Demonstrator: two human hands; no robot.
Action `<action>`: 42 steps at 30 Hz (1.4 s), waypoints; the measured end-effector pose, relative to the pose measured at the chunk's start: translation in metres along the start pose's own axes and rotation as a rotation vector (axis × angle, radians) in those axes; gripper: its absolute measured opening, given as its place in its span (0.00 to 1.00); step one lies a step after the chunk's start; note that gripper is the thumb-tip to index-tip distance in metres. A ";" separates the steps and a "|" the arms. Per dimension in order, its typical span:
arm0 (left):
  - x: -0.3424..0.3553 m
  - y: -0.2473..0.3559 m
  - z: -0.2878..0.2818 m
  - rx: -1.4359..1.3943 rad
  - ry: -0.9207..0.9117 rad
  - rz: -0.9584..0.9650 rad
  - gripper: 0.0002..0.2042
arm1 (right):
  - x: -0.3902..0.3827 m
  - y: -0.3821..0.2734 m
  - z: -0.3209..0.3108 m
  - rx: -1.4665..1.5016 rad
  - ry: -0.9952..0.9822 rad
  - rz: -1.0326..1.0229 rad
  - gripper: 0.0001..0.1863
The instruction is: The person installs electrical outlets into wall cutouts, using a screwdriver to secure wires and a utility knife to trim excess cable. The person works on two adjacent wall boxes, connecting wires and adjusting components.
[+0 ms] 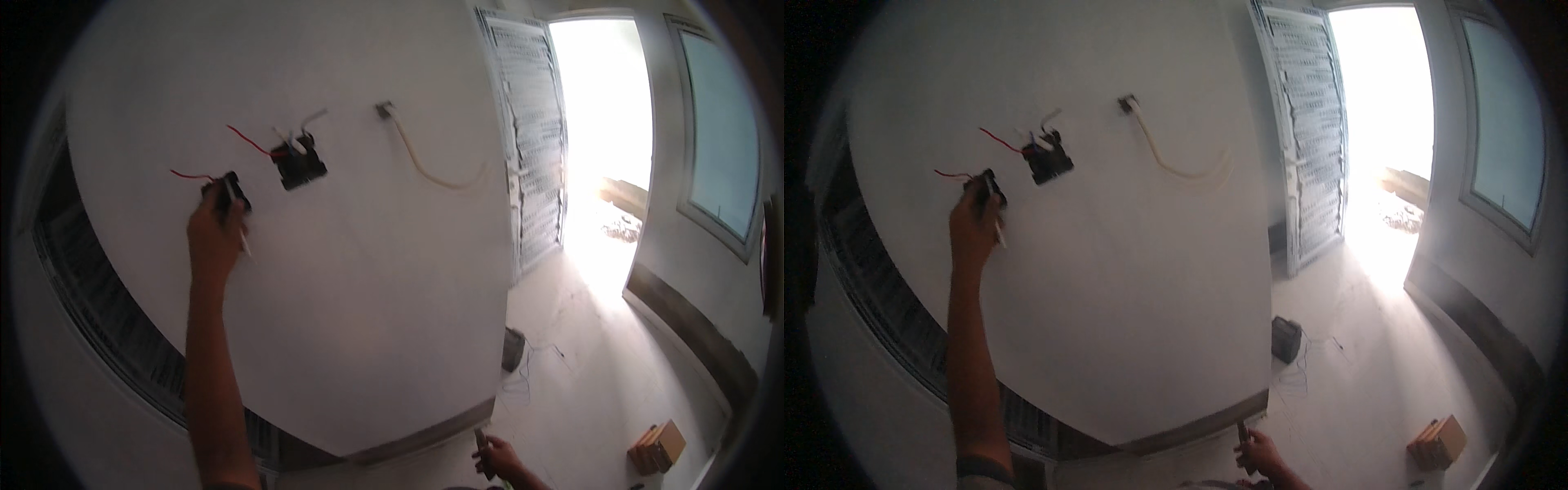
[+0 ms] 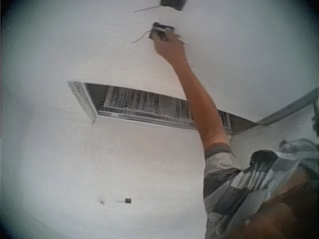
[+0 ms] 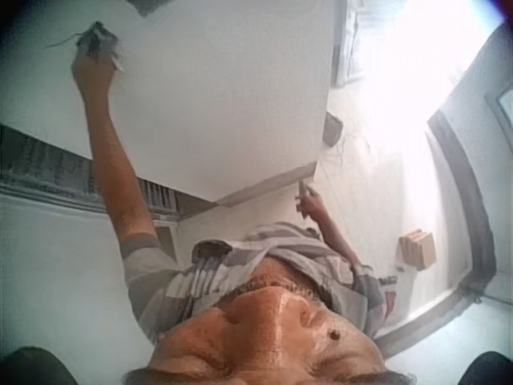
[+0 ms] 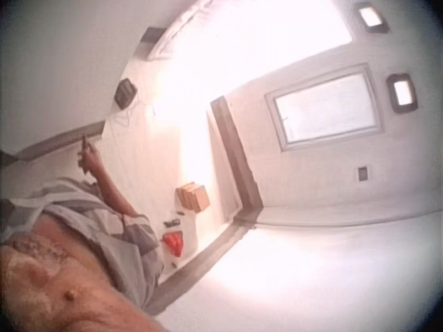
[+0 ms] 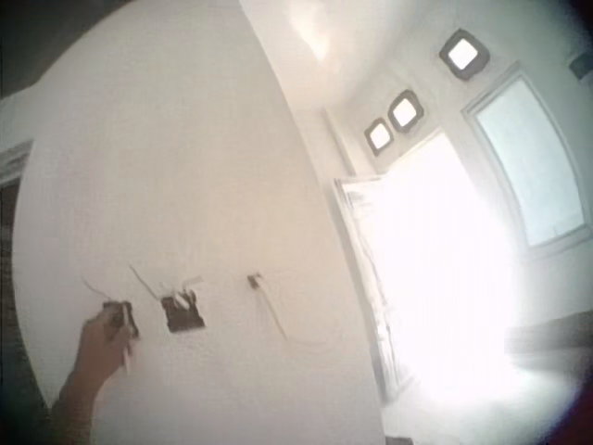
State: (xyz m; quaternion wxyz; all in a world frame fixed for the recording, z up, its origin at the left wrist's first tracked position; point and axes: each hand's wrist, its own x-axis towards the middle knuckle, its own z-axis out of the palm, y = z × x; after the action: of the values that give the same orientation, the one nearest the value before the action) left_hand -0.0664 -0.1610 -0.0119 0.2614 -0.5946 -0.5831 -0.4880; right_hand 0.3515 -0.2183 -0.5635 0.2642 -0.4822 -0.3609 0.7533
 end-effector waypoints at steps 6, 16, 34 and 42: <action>-0.004 -0.015 0.015 0.124 0.068 0.007 0.19 | -0.026 -0.065 0.010 0.274 -0.290 -0.187 0.40; -0.029 -0.021 0.020 0.485 0.165 0.131 0.17 | -0.049 -0.115 0.036 0.181 -0.289 -0.265 0.37; -0.096 0.015 0.013 -0.911 0.031 -0.537 0.19 | -0.148 -0.370 0.263 -0.597 -0.228 -1.107 0.18; -0.105 0.001 0.027 -1.024 0.052 -0.447 0.20 | -0.149 -0.437 0.374 -0.764 0.014 -1.286 0.14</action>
State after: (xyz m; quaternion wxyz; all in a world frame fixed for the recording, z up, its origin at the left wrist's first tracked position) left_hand -0.0413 -0.1835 -0.1146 -0.1562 -0.4954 -0.3770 -0.7668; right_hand 0.0893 -0.1752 -0.0319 0.4690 -0.2388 -0.8065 0.2693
